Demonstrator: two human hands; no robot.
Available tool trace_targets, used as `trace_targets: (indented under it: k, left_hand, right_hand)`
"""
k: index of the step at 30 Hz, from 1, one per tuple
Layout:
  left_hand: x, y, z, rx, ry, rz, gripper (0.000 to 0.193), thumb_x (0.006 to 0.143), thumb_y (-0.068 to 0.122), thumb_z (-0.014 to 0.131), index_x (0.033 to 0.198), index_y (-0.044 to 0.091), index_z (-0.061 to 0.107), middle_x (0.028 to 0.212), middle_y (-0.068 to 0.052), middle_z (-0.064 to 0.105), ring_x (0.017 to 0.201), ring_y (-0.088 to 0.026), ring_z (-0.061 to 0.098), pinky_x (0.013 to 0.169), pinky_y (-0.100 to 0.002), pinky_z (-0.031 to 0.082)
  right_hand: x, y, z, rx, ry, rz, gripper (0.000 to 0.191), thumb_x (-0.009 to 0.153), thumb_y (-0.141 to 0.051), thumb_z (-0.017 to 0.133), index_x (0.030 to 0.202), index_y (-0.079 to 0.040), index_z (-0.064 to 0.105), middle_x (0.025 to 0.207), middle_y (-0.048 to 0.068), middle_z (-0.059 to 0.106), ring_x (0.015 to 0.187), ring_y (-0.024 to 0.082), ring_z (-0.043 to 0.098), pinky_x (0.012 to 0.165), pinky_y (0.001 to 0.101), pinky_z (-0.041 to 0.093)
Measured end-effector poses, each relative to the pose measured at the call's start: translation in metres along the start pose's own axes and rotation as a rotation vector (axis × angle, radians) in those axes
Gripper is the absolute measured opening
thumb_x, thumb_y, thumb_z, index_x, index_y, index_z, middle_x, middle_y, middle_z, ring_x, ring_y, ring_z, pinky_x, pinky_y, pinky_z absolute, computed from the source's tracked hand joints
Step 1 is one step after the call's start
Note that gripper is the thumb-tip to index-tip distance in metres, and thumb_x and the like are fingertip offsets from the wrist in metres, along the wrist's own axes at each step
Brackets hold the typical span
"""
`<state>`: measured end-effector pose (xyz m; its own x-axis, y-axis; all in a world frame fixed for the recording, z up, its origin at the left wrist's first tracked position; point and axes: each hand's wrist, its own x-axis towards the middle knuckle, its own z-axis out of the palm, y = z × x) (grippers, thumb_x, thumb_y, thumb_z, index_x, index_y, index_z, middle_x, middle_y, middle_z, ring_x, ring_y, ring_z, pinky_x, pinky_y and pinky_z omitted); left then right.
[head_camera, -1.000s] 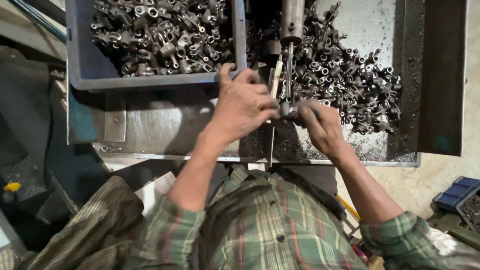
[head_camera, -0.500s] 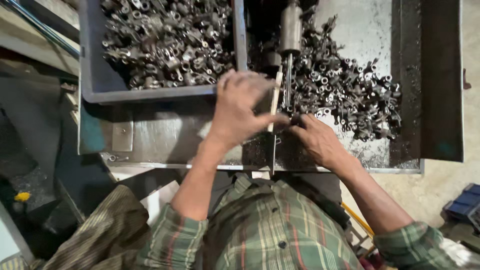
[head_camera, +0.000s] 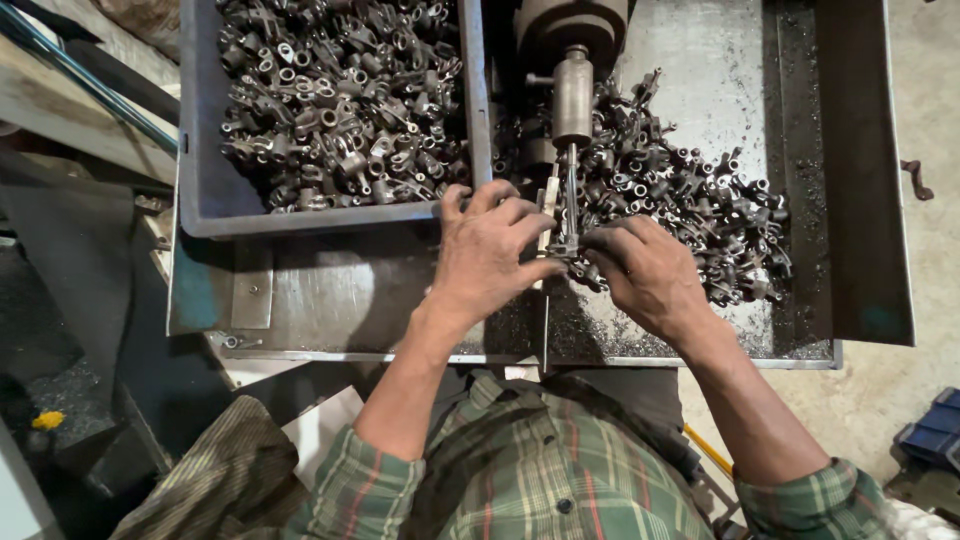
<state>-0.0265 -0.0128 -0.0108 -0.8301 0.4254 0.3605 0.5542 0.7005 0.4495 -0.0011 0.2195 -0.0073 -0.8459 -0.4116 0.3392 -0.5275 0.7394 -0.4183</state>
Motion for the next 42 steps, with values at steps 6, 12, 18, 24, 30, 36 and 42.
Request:
trace_targets:
  k: [6,12,18,24,30,36,42]
  left_hand:
    - [0.0,0.007,0.003,0.035,0.021,-0.054,0.045,0.07,0.038,0.086,0.109,0.019,0.075,0.108,0.002,0.071,0.123,-0.023,0.053,0.107,-0.056,0.025]
    - [-0.001,0.013,0.005,0.034,0.089,-0.076,0.043,0.072,0.031,0.086,0.11,0.017,0.074,0.107,0.002,0.071,0.121,-0.023,0.054,0.108,-0.053,0.027]
    - [-0.001,0.016,0.011,0.078,0.17,-0.076,0.036,0.078,0.03,0.085,0.108,0.015,0.073,0.098,0.0,0.068,0.116,-0.023,0.056,0.106,-0.051,0.029]
    - [-0.001,0.018,0.014,0.082,0.204,-0.093,0.028,0.079,0.027,0.084,0.104,0.018,0.074,0.097,0.003,0.068,0.113,-0.023,0.057,0.105,-0.05,0.031]
    - [0.002,0.018,0.017,0.1,0.19,-0.097,0.019,0.079,0.028,0.083,0.096,0.021,0.077,0.092,0.006,0.069,0.111,-0.023,0.057,0.103,-0.053,0.031]
    - [0.009,0.017,0.017,0.117,0.199,-0.102,0.017,0.079,0.03,0.082,0.095,0.024,0.079,0.091,0.007,0.07,0.109,-0.022,0.058,0.103,-0.054,0.031]
    - [0.011,0.013,0.011,0.124,0.138,-0.043,0.025,0.079,0.033,0.084,0.103,0.025,0.08,0.092,0.006,0.071,0.107,-0.023,0.057,0.1,-0.054,0.029]
  right_hand:
    - [0.002,-0.001,0.0,-0.02,0.013,-0.038,0.018,0.091,-0.017,0.075,0.109,-0.011,0.074,0.101,0.008,0.069,0.091,0.028,0.063,0.077,0.0392,0.052]
    - [0.002,0.015,0.023,0.016,0.117,-0.118,0.014,0.098,-0.014,0.07,0.11,-0.008,0.068,0.102,0.009,0.069,0.09,0.028,0.06,0.079,0.0416,0.046]
    - [0.014,0.03,0.045,0.114,0.261,-0.222,0.015,0.097,-0.008,0.064,0.11,-0.009,0.058,0.095,0.01,0.067,0.089,0.031,0.06,0.082,0.0451,0.044]
    - [0.031,0.028,0.057,0.224,0.382,-0.298,0.014,0.099,-0.005,0.061,0.11,-0.007,0.052,0.087,0.011,0.062,0.077,0.03,0.056,0.073,0.0449,0.042]
    - [0.037,0.022,0.061,0.273,0.433,-0.242,0.016,0.097,-0.001,0.06,0.109,-0.005,0.052,0.084,0.012,0.057,0.073,0.031,0.051,0.068,0.0456,0.039]
    - [0.04,0.013,0.047,0.24,0.424,-0.201,0.012,0.096,-0.003,0.063,0.107,-0.006,0.058,0.087,0.013,0.058,0.076,0.034,0.054,0.07,0.0448,0.042]
    - [0.03,0.004,0.038,0.174,0.388,-0.04,0.014,0.096,-0.007,0.066,0.11,-0.008,0.062,0.085,0.012,0.059,0.078,0.035,0.057,0.071,0.0453,0.044]
